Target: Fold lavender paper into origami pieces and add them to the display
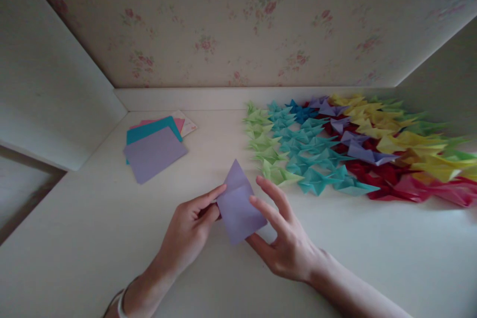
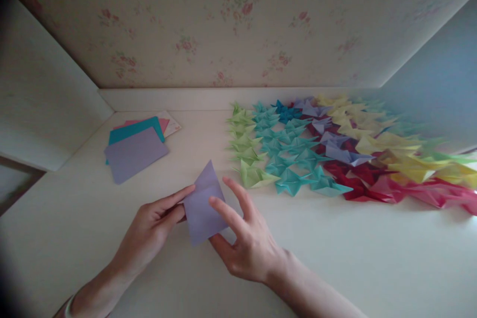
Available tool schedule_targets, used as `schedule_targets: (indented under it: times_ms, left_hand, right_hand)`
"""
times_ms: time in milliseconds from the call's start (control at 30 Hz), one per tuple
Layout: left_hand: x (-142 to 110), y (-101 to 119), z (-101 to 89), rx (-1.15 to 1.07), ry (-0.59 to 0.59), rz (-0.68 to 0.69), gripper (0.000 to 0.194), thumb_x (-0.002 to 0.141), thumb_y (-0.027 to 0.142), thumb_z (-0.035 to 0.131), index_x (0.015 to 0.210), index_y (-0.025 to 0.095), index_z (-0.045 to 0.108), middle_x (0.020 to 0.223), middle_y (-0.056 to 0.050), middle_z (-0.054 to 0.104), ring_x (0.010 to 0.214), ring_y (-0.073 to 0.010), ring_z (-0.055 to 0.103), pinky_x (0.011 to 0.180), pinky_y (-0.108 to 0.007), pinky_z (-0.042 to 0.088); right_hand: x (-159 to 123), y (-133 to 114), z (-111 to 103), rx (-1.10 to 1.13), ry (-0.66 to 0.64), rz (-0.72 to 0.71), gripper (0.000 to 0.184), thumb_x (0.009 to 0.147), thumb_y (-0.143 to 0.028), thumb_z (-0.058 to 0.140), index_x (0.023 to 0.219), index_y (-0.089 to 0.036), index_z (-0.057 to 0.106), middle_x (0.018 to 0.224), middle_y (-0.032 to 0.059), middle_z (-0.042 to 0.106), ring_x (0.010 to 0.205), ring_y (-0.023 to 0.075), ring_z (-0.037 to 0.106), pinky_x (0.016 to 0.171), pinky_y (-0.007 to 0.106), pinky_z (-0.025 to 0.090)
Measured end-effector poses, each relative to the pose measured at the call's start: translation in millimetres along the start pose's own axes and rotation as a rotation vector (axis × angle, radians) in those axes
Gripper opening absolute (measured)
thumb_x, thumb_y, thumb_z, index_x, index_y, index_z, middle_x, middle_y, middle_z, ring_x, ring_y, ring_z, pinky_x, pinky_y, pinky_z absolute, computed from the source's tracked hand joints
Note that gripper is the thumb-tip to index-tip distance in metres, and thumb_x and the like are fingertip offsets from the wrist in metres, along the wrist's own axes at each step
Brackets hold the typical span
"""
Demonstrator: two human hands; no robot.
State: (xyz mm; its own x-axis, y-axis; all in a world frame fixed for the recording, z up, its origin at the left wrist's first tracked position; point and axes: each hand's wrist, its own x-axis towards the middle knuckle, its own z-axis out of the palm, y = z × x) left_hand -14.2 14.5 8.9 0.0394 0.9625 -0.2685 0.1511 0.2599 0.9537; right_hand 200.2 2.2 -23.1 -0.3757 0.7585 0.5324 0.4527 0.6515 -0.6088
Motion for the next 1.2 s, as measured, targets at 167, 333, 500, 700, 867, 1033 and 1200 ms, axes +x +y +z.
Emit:
schedule_targets:
  times_ms: [167,333,500,700,867,1033,1200]
  left_hand:
    - [-3,2,3.3,-0.203,-0.046,-0.027,0.032,0.087,0.026,0.063,0.117,0.023,0.074,0.118,0.001,0.075,0.102,-0.0208,0.073,0.088,-0.027,0.06]
    - [-1,-2,4.7,-0.163,0.001,-0.013,0.026,0.083,0.034,0.073,0.105,0.02,0.077,0.107,-0.003,0.079,0.09,-0.0191,0.075,0.078,-0.023,0.062]
    - [1,-3,5.7,-0.143,0.014,0.034,0.037,0.083,0.031,0.074,0.117,0.019,0.067,0.099,-0.003,0.08,0.084,-0.0172,0.075,0.075,-0.023,0.062]
    - [-1,-7,6.4,-0.074,-0.002,0.082,0.033,0.086,0.033,0.071,0.116,0.019,0.067,0.093,-0.003,0.079,0.079,-0.0161,0.074,0.075,-0.023,0.061]
    - [-6,-4,5.9,0.011,-0.006,0.113,0.02,0.087,0.034,0.069,0.1,0.021,0.076,0.089,-0.002,0.079,0.076,-0.0148,0.074,0.071,-0.019,0.059]
    - [-10,1,5.7,0.161,-0.038,0.167,0.026,0.084,0.037,0.072,0.104,0.021,0.078,0.082,-0.003,0.08,0.069,-0.0159,0.072,0.059,-0.018,0.056]
    - [-9,-1,7.4,0.189,0.006,0.185,0.017,0.084,0.034,0.072,0.094,0.024,0.08,0.085,-0.002,0.081,0.075,-0.0173,0.074,0.07,-0.021,0.058]
  right_hand:
    - [3,1,0,-0.105,0.012,-0.184,0.027,0.084,-0.012,0.068,0.11,-0.019,0.067,0.144,0.0157,0.043,0.134,0.036,0.043,0.105,0.052,0.046]
    - [7,-3,-2,-0.024,0.038,-0.12,0.013,0.088,-0.011,0.065,0.098,-0.016,0.072,0.133,0.0166,0.054,0.127,0.031,0.052,0.104,0.045,0.048]
    - [7,-9,1,0.226,0.024,0.15,0.013,0.092,-0.017,0.061,0.089,-0.018,0.073,0.135,0.0141,0.055,0.123,0.0271,0.057,0.101,0.04,0.05]
    - [14,-8,2,0.438,0.089,0.54,0.023,0.091,-0.03,0.065,0.073,-0.02,0.073,0.113,0.0098,0.07,0.107,0.0235,0.065,0.079,0.028,0.054]
    - [16,-7,3,0.547,0.126,0.654,0.022,0.089,-0.033,0.066,0.073,-0.02,0.073,0.084,0.0039,0.074,0.071,0.0155,0.065,0.061,0.023,0.048]
    - [12,-6,5,0.614,0.188,0.72,0.019,0.087,-0.035,0.069,0.078,-0.02,0.074,0.081,0.003,0.075,0.069,0.0151,0.064,0.061,0.023,0.048]
    - [12,-7,6,0.605,0.212,0.778,0.021,0.084,-0.038,0.072,0.077,-0.018,0.072,0.066,0.0012,0.066,0.058,0.013,0.054,0.053,0.023,0.042]
